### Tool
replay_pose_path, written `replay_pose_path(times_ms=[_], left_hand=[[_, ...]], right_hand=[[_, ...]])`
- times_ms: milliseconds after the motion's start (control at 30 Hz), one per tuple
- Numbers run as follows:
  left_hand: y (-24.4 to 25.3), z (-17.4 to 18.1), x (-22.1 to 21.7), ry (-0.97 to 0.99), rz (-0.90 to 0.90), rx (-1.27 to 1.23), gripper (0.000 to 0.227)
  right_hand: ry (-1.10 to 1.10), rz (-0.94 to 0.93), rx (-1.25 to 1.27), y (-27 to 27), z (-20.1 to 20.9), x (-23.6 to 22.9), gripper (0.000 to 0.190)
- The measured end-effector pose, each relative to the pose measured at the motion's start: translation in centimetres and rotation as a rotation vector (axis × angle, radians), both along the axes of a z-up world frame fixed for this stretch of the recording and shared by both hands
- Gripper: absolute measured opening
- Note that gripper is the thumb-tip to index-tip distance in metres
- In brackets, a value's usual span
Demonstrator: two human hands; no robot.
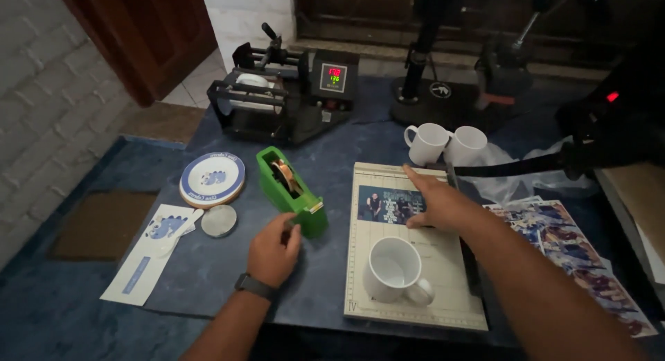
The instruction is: The person uses a paper trimmer to cut a printed sheet on a table. They then pick up a white mug and apply a small piece of yellow tape to its side, smoothing it down with their fingers.
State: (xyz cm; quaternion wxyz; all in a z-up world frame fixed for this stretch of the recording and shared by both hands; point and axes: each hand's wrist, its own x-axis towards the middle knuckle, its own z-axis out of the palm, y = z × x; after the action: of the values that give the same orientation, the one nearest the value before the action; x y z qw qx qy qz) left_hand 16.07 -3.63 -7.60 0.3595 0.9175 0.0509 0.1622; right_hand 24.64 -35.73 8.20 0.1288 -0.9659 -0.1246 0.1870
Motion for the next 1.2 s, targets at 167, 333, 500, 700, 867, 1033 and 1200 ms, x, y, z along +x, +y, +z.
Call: replay_pose_path(times_ms=[167, 333, 500, 700, 867, 1033, 1200], left_hand=[[-0.1, -0.2, -0.1, -0.087, -0.029, -0.027, 0.025], [-1.2, 0.0, -0.8, -0.231, -0.156, 0.139, 0.024], [-7.5, 4.9, -0.4, -0.302, -0.487, 0.084, 0.027], [-12.3, 7.3, 5.1, -0.307, -0.29, 0.041, 0.069], [-12.4, 9.3, 7.9, 0.326, -0.172, -0.311, 0.091], [-11.5, 5.1, 9.0, 0.254, -0.136, -0.458, 0.052], [-9.5, 8.4, 4.1, 0.091, -0.132, -0.572, 0.025]], right_hand=[[0.003, 0.0, -0.008, 0.0, -0.7, 0.4, 0.102], [0.073, -0.054, -0.053, 0.7, 0.3, 0.2, 0.108], [0.168, -0.104, -0.108, 0.4, 0.4, -0.1, 0.117], [-0.155, 0.061, -0.017, -0.9, -1.1, -0.2, 0.118], [-0.254, 0.122, 0.059, -1.0, -0.2, -1.9, 0.114], [-0.6, 0.202, 0.227, -3.5, -5.1, 0.0, 0.109], [-0.708, -0.049, 0.813, -2.3, -1.1, -7.5, 0.064]])
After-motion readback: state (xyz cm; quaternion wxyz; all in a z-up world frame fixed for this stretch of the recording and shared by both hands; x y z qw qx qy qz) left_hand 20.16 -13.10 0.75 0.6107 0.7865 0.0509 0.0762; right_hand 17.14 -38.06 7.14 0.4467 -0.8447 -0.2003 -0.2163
